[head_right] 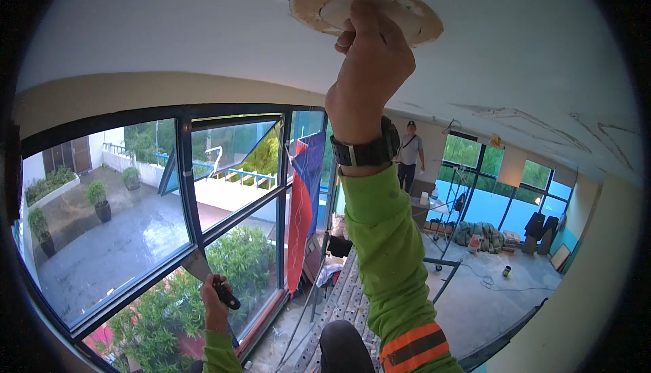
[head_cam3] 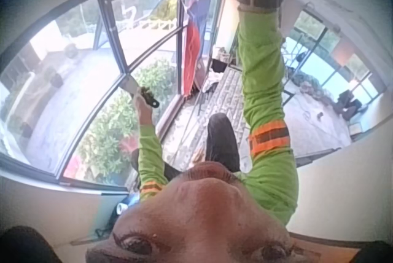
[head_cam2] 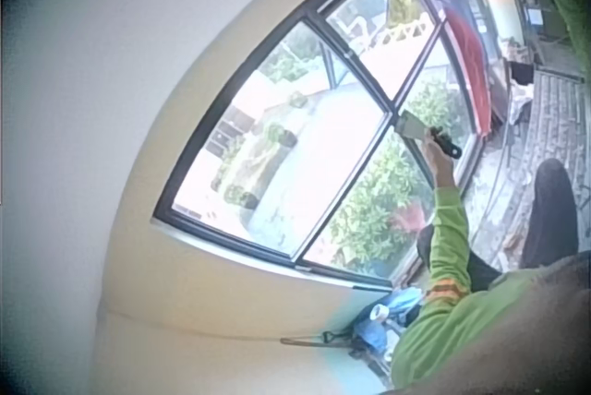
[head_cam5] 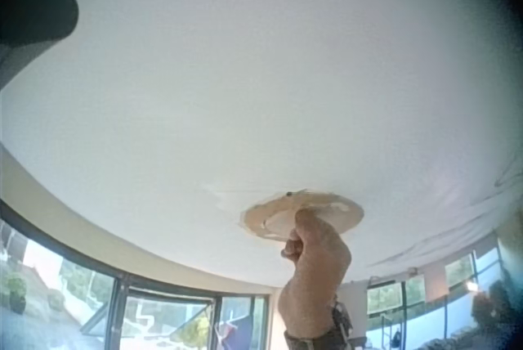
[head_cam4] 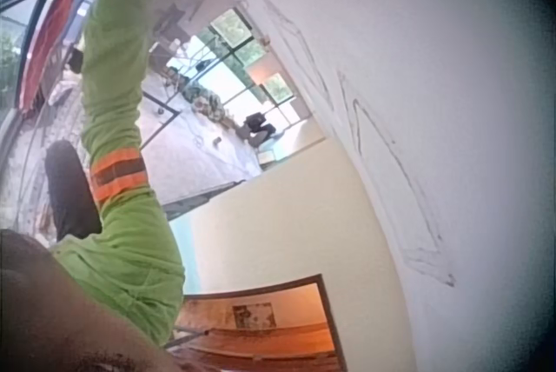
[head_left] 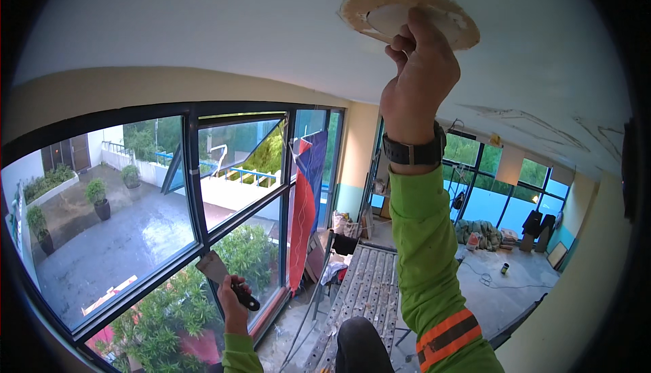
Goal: The person removes loose pieces of material from the edge of a hole in the ceiling by hand and uses a putty knife to scrape the surface.
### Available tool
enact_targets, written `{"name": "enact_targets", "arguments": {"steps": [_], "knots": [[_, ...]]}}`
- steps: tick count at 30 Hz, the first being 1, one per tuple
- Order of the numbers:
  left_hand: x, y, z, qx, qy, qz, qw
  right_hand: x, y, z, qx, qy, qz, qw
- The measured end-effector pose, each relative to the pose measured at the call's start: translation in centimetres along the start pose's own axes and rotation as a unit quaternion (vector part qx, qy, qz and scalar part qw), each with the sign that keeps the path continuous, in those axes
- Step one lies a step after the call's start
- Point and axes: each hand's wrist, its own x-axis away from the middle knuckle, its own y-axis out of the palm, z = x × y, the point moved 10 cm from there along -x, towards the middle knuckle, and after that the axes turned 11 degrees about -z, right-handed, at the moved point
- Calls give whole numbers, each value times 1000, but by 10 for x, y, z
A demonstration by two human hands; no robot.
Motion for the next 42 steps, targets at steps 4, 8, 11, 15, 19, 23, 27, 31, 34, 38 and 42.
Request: {"name": "enact_targets", "arguments": {"steps": [4, 8, 11, 15, 19, 23, 27, 31, 34, 38, 42], "knots": [[0, 2, 0, 5, 0, -2, 1000, 3, 4, 6, -56, 39, 17, 998], [-1, 1, 0, 5, 1, -2, 1000, 3, 8, 13, -103, 58, 25, 993], [-3, 0, -3, 12, -2, -5, 1000, 3, 13, 13, -129, 78, 20, 988], [-6, -2, -4, 4, 1, -7, 1000, 3, 13, 3, -178, 70, 24, 981], [-1, 17, 6, -25, 21, -35, 999, 25, 11, 4, -200, 49, -130, 970], [32, 69, 53, -107, 100, -118, 982, 139, 5, 28, 248, 38, -324, 912], [60, 142, 66, -129, 142, -257, 947, 316, -18, 81, 163, 255, -453, 838], [81, 202, 55, -211, 71, -287, 932, 399, -42, 100, 40, 383, -356, 851], [78, 227, 34, -431, 19, -332, 839, 453, -69, 135, -92, 545, -240, 798], [88, 306, 129, -507, 337, -214, 764, 479, -114, 140, -89, 536, -120, 831], [115, 412, 224, -360, 598, -142, 702, 547, -165, 152, 26, 593, -49, 803]]}}
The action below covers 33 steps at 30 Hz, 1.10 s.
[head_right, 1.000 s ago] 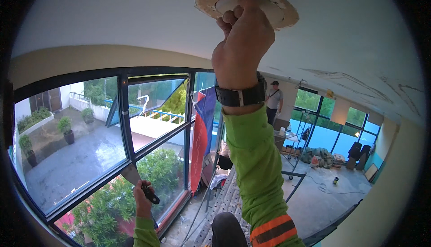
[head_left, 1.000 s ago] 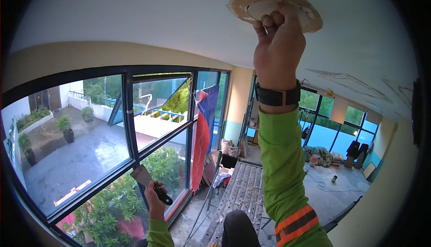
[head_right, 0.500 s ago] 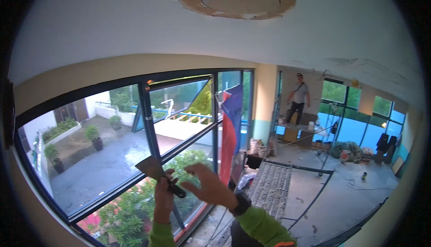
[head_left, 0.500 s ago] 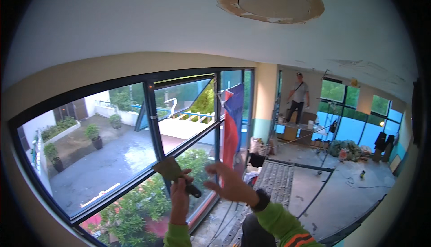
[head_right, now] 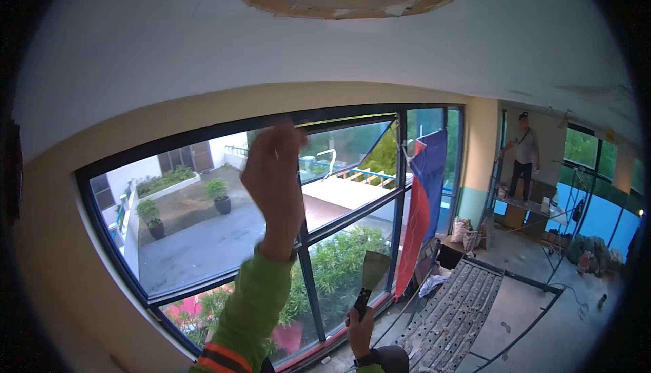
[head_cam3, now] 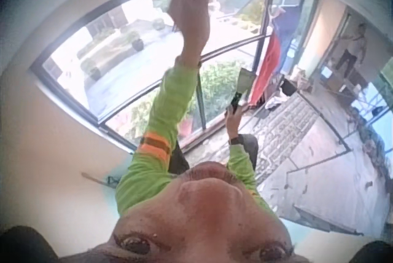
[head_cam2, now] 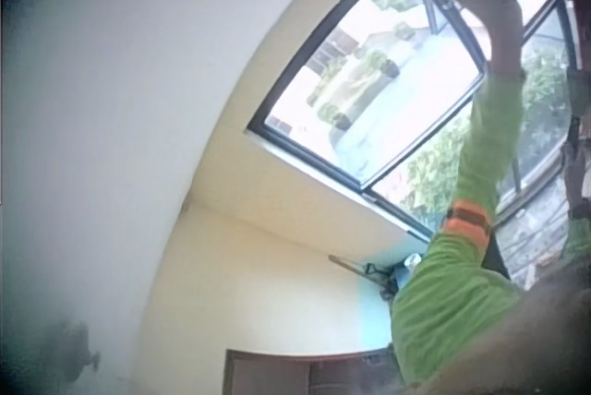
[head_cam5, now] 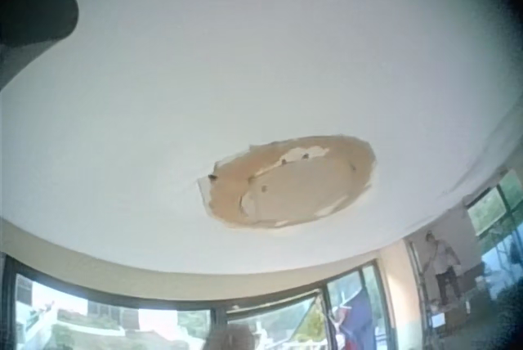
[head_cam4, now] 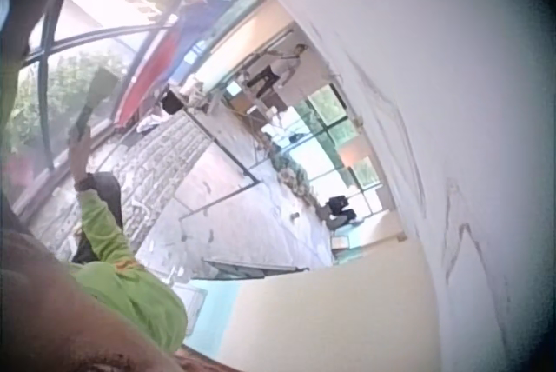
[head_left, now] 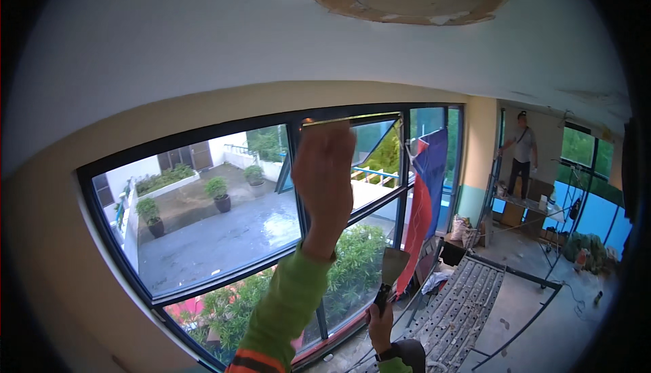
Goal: The person removes loose pieces of material from the edge of a hole in the ceiling by hand and uses a putty knife to scrape the surface.
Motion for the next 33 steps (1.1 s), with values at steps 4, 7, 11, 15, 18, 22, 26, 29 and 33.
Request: {"name": "enact_targets", "arguments": {"steps": [4, 7, 11, 15, 18, 22, 26, 29, 33], "knots": [[-75, 19, 51, 214, 144, 100, 961, -4, 16, 6, -70, 49, -27, 996], [-89, 39, 38, 235, 134, 144, 952, -2, 19, 16, -112, 78, -27, 990], [-90, 53, 30, 271, 122, 184, 937, 3, 25, 27, -157, 113, -47, 980], [-96, 53, 34, 249, 141, 206, 935, 4, 28, 36, -147, 134, -75, 977], [-93, 51, 40, 234, 145, 225, 935, 8, 33, 27, -133, 137, -78, 979], [-85, 66, 39, 276, 123, 260, 917, 5, 30, 22, -116, 102, -75, 985], [-91, 71, 39, 290, 93, 247, 920, -8, 26, 64, -149, 44, -94, 983], [-97, 61, 36, 308, 103, 249, 913, -6, 25, 61, -158, 50, -106, 981], [-96, 62, 42, 260, 99, 281, 919, -4, 19, 50, -169, 74, -114, 976]]}}
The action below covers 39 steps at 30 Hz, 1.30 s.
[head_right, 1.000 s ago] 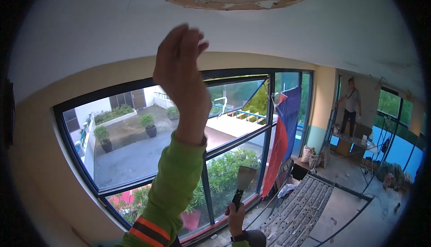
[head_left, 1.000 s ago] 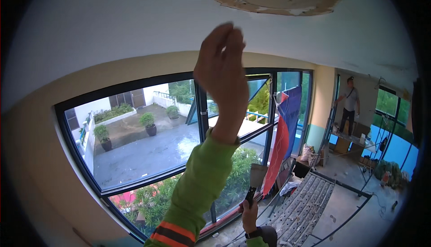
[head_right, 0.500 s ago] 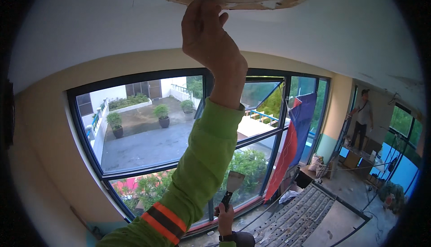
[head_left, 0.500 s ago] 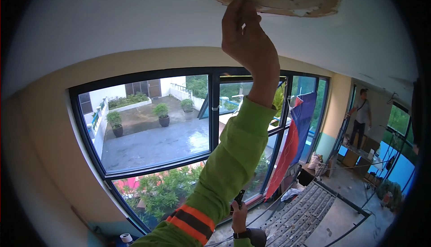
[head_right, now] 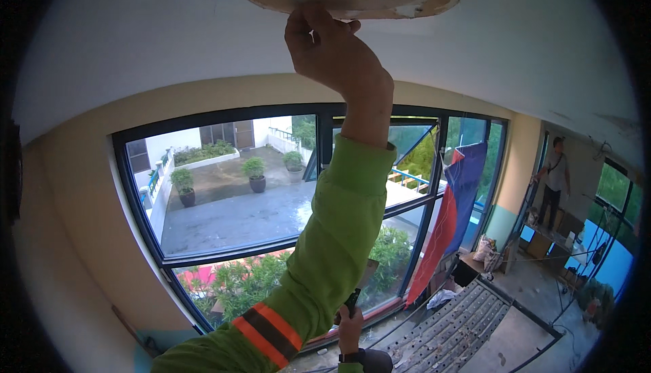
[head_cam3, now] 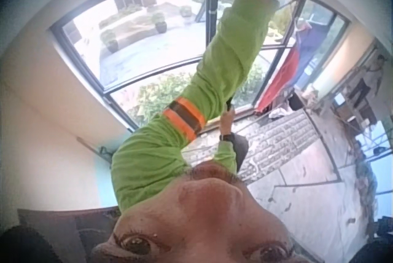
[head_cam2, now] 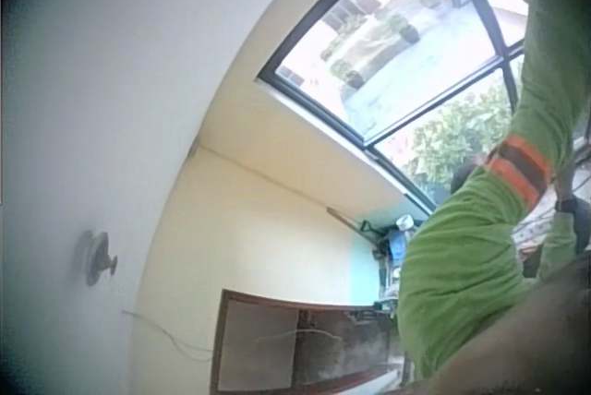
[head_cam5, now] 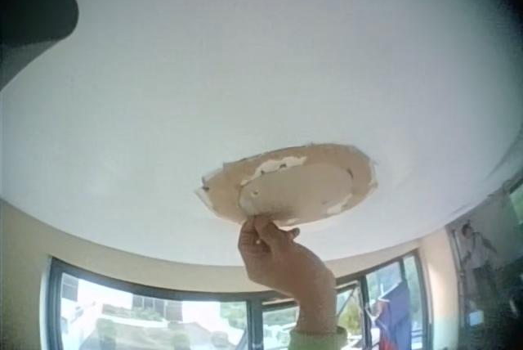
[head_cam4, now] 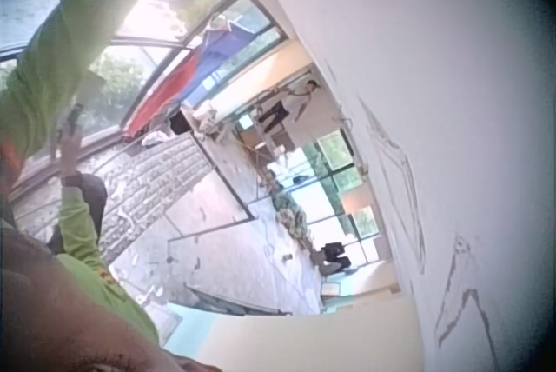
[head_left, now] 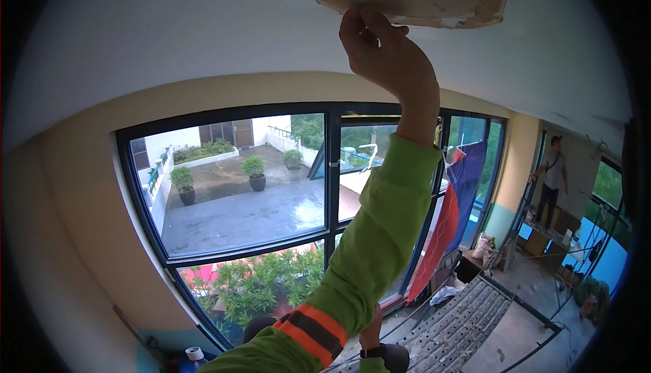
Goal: The person removes loose pieces of material from the edge of a hole in the ceiling by hand and uses a putty knife to scrape the surface.
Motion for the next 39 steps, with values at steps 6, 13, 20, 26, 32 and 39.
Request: {"name": "enact_targets", "arguments": {"steps": [6, 13, 20, 26, 32, 39], "knots": [[-3, 7, -4, -22, 35, 8, 999, -1, -20, 0, 43, -49, 19, 998], [-3, 12, -6, -10, 38, -17, 999, 3, -5, -10, 93, -30, 10, 995], [4, 11, -2, 44, 15, -54, 997, 9, 9, -28, 104, -13, 19, 994], [7, 3, 0, 33, 8, -37, 999, 8, 5, -20, 113, -8, 15, 993], [1, -6, 0, -36, 26, -26, 999, 8, 14, -24, 122, -23, -5, 992], [0, 0, 2, -61, 76, -2, 995, -1, -14, 2, 146, -46, 4, 988]]}}
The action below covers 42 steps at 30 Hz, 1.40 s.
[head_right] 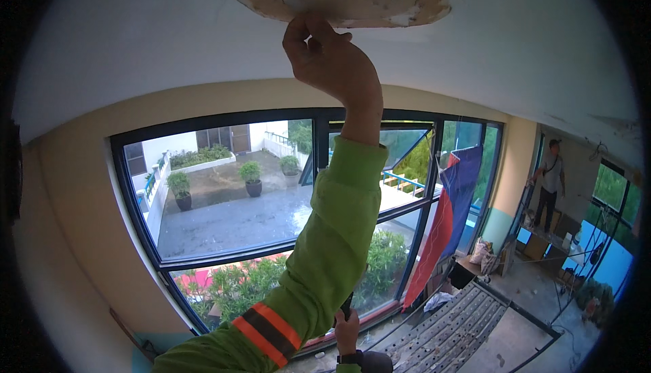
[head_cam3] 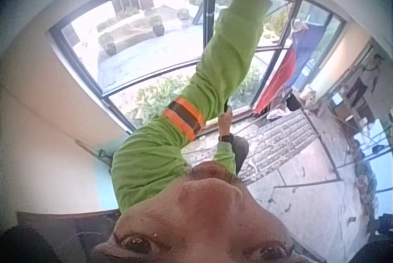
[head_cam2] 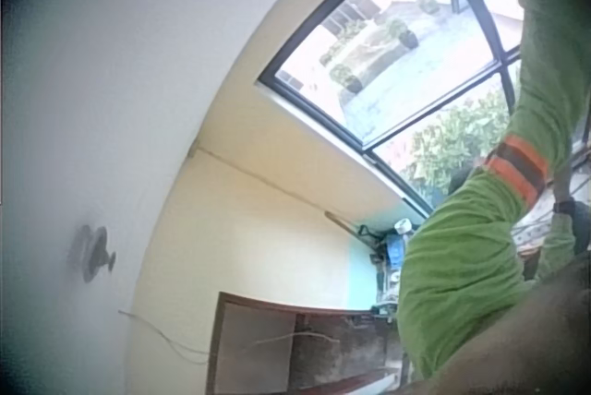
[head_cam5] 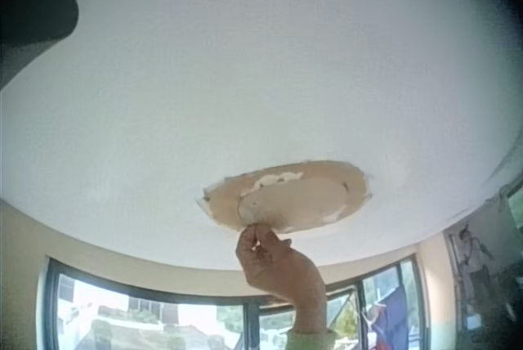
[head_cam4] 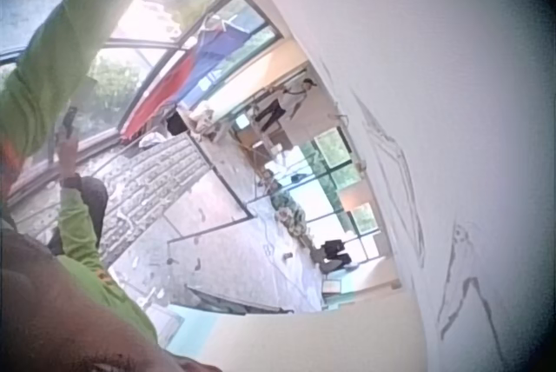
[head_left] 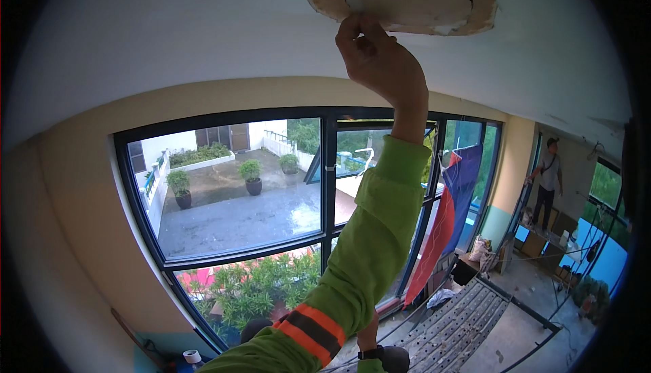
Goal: The person removes loose pieces of material from the edge of a hole in the ceiling by hand and uses a putty knife to scrape the surface.
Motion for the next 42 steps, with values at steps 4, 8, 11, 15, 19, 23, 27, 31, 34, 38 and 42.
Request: {"name": "enact_targets", "arguments": {"steps": [4, 8, 11, 15, 19, 23, 27, 31, 34, 38, 42], "knots": [[-1, -3, -1, -28, 2, 4, 1000, 1, -1, -10, 0, -15, 11, 1000], [3, 9, 1, -43, 15, 16, 999, -3, -23, 21, 105, 18, 37, 994], [-1, 6, 6, -125, 36, 28, 991, -4, -15, 22, 32, -14, 14, 999], [-7, 5, -1, -104, 19, -17, 994, 4, 2, -13, -22, 4, -11, 1000], [-7, 6, 0, -61, 13, -48, 997, 12, 13, -49, 14, 15, -3, 1000], [2, 10, 1, 8, -51, -79, 996, 14, 12, -48, 47, 43, 3, 998], [-3, 5, 8, -4, -33, -110, 993, 16, 19, -52, 29, 68, 1, 997], [7, 6, 17, 2, -19, -129, 991, 14, 14, -27, -9, 89, -3, 996], [8, 4, 20, -12, -20, -157, 987, 12, 13, -13, -4, 99, -2, 995], [10, -5, 25, -35, -12, -169, 985, 10, 17, -3, -6, 97, -8, 995], [30, -10, 24, -38, 38, -225, 973, 11, 22, 3, 21, 115, -19, 993]]}}
